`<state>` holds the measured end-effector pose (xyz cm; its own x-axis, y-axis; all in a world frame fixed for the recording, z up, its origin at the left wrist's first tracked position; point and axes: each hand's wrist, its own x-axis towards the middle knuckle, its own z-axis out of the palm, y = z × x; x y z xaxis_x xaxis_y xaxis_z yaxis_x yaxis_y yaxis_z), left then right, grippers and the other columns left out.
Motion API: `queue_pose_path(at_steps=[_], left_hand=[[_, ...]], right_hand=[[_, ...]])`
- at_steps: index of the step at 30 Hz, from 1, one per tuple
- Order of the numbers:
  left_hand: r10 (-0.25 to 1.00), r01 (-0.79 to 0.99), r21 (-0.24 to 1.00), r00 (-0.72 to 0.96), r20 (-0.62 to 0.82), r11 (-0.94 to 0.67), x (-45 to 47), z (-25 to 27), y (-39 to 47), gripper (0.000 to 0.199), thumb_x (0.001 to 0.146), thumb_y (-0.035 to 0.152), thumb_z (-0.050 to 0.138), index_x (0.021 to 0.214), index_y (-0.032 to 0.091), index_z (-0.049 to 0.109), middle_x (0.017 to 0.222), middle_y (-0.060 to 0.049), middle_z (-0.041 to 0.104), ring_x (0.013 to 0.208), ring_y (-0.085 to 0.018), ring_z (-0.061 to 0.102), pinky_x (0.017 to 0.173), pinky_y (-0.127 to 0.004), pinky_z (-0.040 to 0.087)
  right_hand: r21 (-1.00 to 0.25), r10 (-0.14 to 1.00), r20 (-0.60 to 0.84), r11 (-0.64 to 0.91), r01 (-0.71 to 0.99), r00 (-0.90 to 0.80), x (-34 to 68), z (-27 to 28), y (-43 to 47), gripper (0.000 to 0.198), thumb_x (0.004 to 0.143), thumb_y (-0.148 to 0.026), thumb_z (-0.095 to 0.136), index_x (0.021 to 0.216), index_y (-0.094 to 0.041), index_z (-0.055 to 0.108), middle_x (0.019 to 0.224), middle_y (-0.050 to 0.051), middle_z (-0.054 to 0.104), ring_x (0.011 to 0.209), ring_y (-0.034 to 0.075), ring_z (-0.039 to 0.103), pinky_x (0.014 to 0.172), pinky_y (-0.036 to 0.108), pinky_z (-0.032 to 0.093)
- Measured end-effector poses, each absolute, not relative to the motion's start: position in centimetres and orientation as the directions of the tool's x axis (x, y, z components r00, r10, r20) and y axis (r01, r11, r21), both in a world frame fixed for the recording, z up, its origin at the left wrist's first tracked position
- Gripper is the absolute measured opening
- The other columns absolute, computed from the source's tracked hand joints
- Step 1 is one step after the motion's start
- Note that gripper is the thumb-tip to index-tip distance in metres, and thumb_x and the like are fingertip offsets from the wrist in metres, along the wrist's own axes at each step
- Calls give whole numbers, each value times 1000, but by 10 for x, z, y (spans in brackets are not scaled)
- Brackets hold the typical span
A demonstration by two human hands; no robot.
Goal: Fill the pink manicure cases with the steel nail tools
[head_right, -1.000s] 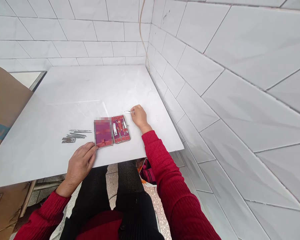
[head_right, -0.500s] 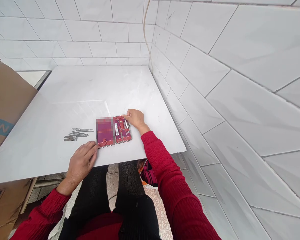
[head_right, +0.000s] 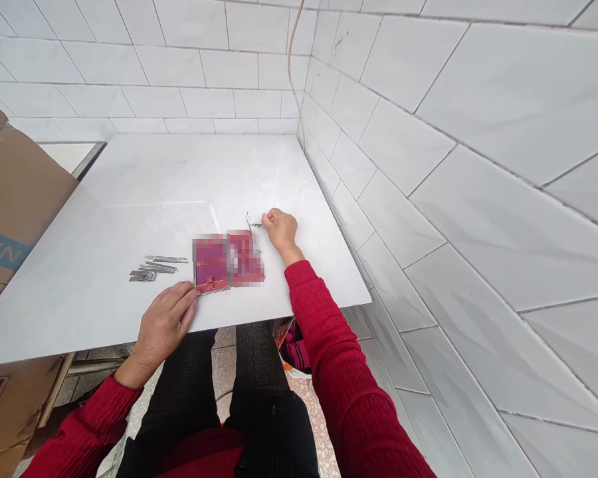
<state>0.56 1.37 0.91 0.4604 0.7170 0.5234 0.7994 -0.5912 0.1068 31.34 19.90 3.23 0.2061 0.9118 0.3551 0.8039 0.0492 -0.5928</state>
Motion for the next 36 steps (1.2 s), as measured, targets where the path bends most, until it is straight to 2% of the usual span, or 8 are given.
queue_pose_path(at_steps=[5, 12, 18, 22, 24, 27, 31, 36], left_hand=[[716, 804, 95, 460, 525, -587, 6, 10, 14, 27, 104, 21, 48, 123, 22, 67, 130, -12, 70, 124, -29, 64, 107, -49, 54], [711, 805, 73, 472, 521, -589, 8, 11, 14, 26, 104, 20, 47, 123, 21, 66, 130, -12, 69, 123, -29, 64, 106, -49, 54], [710, 799, 91, 469, 526, -595, 8, 12, 14, 26, 104, 19, 48, 122, 21, 66, 129, -12, 69, 124, -29, 64, 106, -49, 53], [710, 798, 92, 469, 524, -595, 9, 13, 13, 26, 104, 19, 48, 122, 21, 67, 129, -12, 69, 123, -29, 64, 106, -49, 53], [706, 801, 79, 471, 528, -594, 9, 13, 13, 26, 104, 19, 48, 121, 20, 67, 128, -12, 69, 122, -29, 64, 105, -48, 54], [695, 802, 54, 480, 535, -595, 9, 12, 14, 26, 105, 20, 47, 121, 19, 67, 128, -13, 70, 122, -29, 64, 104, -49, 54], [685, 794, 49, 489, 540, -606, 9, 13, 14, 27, 105, 20, 46, 120, 17, 68, 126, -15, 70, 120, -30, 64, 102, -49, 54], [688, 796, 56, 482, 543, -602, 10, 17, 14, 25, 105, 22, 48, 118, 17, 68, 124, -14, 71, 118, -30, 65, 99, -48, 55]], right_hand=[[-565, 908, 332, -27, 825, 257, 334, 35, 199, 24, 93, -31, 57, 72, -22, 65, 71, 2, 68, 65, 17, 55, 62, 30, 31], [-493, 962, 209, -50, 869, 174, 332, 35, 195, 21, 90, -31, 66, 71, -22, 66, 75, 3, 70, 71, 19, 58, 63, 30, 31], [-644, 942, 234, -35, 764, 240, 325, 42, 183, 27, 97, -41, 60, 83, -20, 67, 80, 2, 71, 71, 16, 58, 63, 27, 34], [-685, 974, 213, 88, 724, 82, 303, 52, 151, 35, 100, -46, 57, 76, -20, 65, 70, -1, 66, 65, 15, 56, 62, 26, 35], [-636, 989, 135, 132, 760, -59, 288, 57, 130, 39, 99, -50, 60, 74, -20, 65, 69, -1, 66, 65, 15, 58, 62, 26, 34], [-453, 980, -1, 179, 874, -201, 266, 63, 104, 43, 96, -55, 65, 71, -20, 66, 74, 2, 70, 71, 16, 61, 62, 28, 32], [-268, 975, -42, 198, 943, -217, 249, 68, 92, 34, 98, -47, 61, 81, -20, 71, 85, 6, 76, 81, 20, 66, 63, 30, 31], [-242, 979, -69, 170, 955, -191, 247, 76, 81, 23, 90, -36, 65, 76, -19, 71, 81, 5, 75, 78, 20, 66, 60, 30, 28]])
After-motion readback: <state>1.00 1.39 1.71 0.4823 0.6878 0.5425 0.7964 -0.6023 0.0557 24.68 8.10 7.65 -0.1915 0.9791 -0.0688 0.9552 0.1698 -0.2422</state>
